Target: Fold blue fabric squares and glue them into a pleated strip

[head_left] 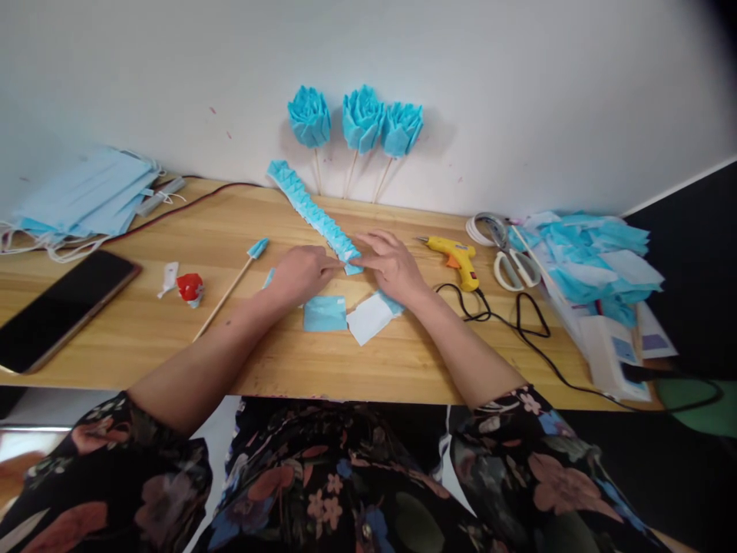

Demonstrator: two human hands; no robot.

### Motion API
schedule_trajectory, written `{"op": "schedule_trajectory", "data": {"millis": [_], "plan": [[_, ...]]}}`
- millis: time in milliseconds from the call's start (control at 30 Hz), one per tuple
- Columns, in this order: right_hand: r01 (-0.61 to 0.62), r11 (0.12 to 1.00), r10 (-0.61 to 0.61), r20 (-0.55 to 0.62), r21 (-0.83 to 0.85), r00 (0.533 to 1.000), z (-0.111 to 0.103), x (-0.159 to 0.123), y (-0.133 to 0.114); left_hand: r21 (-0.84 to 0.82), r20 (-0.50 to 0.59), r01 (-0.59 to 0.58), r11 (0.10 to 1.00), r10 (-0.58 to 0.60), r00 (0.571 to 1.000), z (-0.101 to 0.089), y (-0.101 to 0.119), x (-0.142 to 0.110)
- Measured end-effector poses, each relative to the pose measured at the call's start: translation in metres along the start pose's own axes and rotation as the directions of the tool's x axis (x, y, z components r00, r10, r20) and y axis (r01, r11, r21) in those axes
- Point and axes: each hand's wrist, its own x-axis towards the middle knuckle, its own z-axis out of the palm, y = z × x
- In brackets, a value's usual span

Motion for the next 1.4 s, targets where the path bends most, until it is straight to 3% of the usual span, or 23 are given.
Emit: {"op": "schedule_trajectory", "data": {"millis": [167,233,367,533,800,1033,1233,1400], "plan": [[0.021,0.998,-0.019,0.037,-0.052,0.999,0.001,0.003,-0.003,-0.241,-0.06,0.084,0.967,-0.101,0.993,0.001,-0.005,0.0],[0.031,0.998,-0.03,0.019,-0.053,0.999,0.002,0.003,-0.003,-0.263,-0.077,0.077,0.962,-0.101,0.992,0.002,-0.004,0.001],[0.064,0.997,-0.065,-0.031,-0.051,0.997,0.008,0.003,-0.002,-0.156,-0.049,0.004,0.988,-0.012,0.999,0.005,-0.001,0.002],[0.059,0.998,-0.061,-0.069,-0.037,0.996,0.013,0.003,0.001,-0.066,-0.037,-0.015,0.998,0.012,0.999,0.006,-0.001,0.004],[0.011,0.975,0.046,-0.251,0.221,0.967,0.004,-0.009,0.026,-0.001,-0.001,-0.035,0.999,0.035,0.999,0.001,0.0,0.002],[0.062,0.993,-0.044,-0.168,0.103,0.985,0.008,-0.005,0.015,0.006,-0.036,-0.047,0.999,0.047,0.998,0.002,0.0,0.0],[-0.024,0.998,0.028,-0.086,0.057,0.996,0.01,-0.005,0.013,0.039,-0.046,-0.076,0.996,0.078,0.996,0.005,-0.004,0.001],[-0.025,0.996,0.04,-0.183,0.088,0.982,0.006,-0.008,0.017,0.043,-0.006,-0.05,0.998,0.051,0.999,0.002,-0.002,0.001]]}}
